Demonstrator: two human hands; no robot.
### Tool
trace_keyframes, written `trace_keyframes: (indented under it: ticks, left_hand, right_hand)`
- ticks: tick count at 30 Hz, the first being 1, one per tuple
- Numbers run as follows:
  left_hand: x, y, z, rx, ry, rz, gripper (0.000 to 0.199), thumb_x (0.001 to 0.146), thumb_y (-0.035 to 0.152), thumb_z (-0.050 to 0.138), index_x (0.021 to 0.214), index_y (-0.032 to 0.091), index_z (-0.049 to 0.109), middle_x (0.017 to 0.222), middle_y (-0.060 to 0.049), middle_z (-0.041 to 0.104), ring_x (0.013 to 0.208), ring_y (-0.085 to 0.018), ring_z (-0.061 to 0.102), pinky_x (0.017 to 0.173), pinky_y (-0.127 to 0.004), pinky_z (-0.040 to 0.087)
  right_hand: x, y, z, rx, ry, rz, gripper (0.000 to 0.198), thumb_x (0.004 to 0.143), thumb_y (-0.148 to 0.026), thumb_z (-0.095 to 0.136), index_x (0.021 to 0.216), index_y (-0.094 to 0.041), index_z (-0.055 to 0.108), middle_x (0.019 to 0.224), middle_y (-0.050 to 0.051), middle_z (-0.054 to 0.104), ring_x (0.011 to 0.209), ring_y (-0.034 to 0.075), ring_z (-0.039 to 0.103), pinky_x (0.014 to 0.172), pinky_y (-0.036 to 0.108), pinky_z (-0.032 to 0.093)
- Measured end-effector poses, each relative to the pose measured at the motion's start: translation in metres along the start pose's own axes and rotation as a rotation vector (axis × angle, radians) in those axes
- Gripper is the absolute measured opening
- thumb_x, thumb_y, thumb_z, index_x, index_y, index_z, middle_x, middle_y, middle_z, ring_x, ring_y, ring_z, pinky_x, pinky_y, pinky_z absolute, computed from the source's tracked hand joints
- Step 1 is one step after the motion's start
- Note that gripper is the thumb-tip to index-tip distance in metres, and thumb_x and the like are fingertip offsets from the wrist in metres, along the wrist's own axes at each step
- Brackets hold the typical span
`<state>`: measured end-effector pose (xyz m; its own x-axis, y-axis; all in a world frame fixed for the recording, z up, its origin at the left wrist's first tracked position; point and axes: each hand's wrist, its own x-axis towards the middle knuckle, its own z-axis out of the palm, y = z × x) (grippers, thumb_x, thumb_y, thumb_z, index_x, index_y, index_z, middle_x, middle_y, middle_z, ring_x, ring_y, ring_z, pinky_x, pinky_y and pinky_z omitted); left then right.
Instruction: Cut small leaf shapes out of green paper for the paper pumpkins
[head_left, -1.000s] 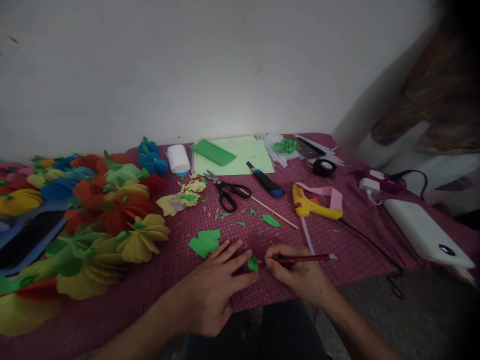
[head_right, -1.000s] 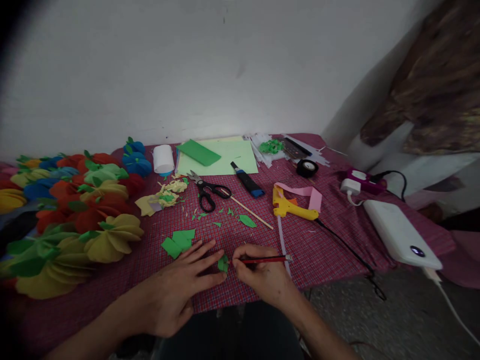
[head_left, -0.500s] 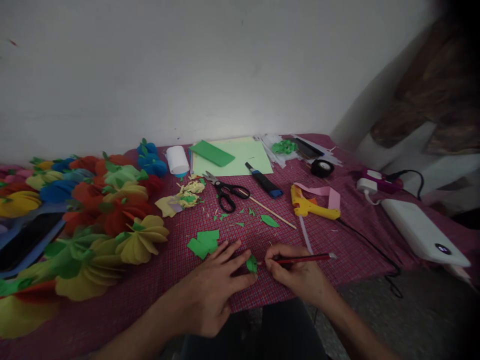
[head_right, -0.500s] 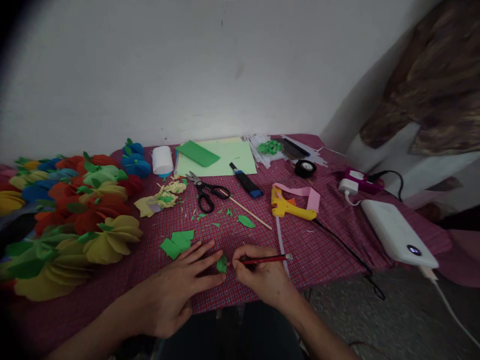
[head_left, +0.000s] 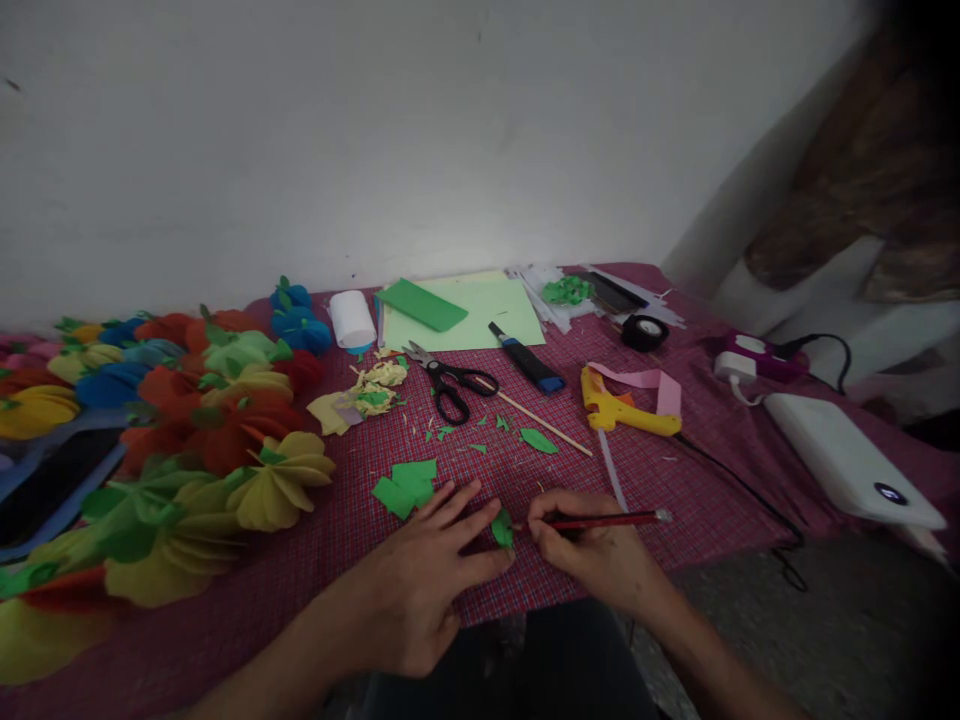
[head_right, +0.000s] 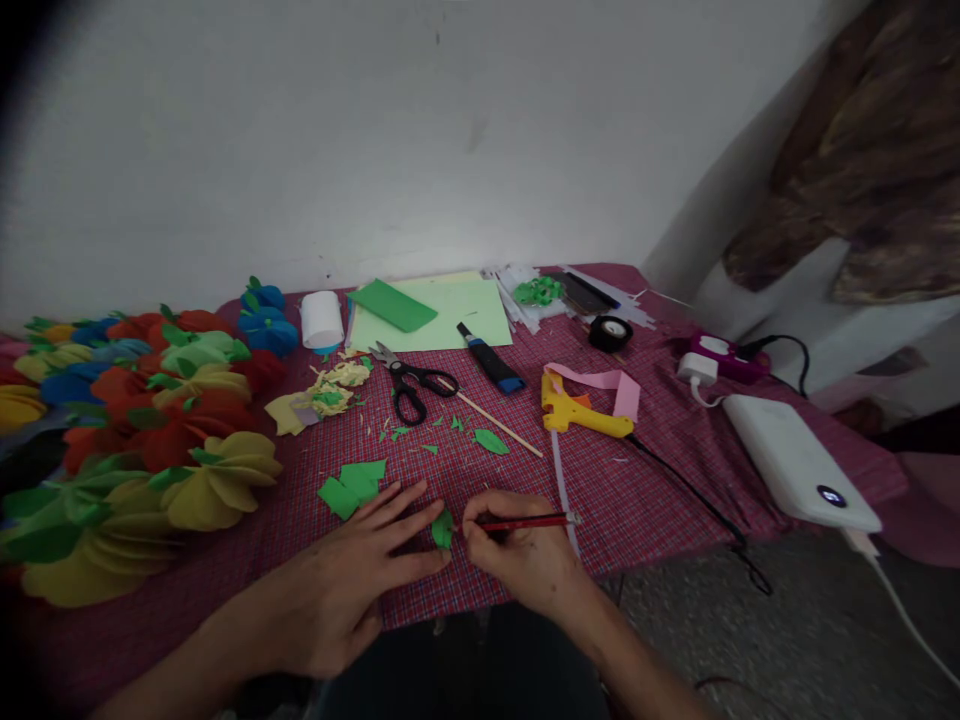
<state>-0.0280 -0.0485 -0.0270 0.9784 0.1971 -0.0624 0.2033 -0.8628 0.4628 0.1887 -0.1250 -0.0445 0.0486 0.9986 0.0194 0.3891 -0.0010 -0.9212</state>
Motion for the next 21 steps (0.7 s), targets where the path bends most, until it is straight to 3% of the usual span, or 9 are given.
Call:
trace_keyframes:
  ticks: [12,21]
  left_hand:
    - [-0.0002,0.0,0.0001,0.01,-0.005,-0.005,0.087,0.051,0.007,0.05,0.135,0.028,0.038,0.153,-0.003,0.016,0.138,-0.033,0.003,0.109,-0.057,0.009]
    - [0.0012,0.0025,-0.0019,0.017,-0.014,-0.023,0.091,0.05,0.007,0.049,0.137,0.025,0.034,0.151,-0.005,0.022,0.139,-0.03,0.003,0.11,-0.055,0.008]
  right_hand:
    - [0.0006,0.001,0.0003,-0.021,-0.067,-0.044,0.012,0.072,-0.014,0.052,0.066,-0.019,0.061,0.056,-0.003,0.055,0.052,0.011,0.049,0.049,0.021,0.039]
    - [-0.0001,0.0051,-0.0017,0.061,0.013,0.038,0.01,0.078,-0.018,0.052,0.07,-0.019,0.059,0.059,-0.003,0.054,0.052,0.01,0.046,0.047,0.02,0.036]
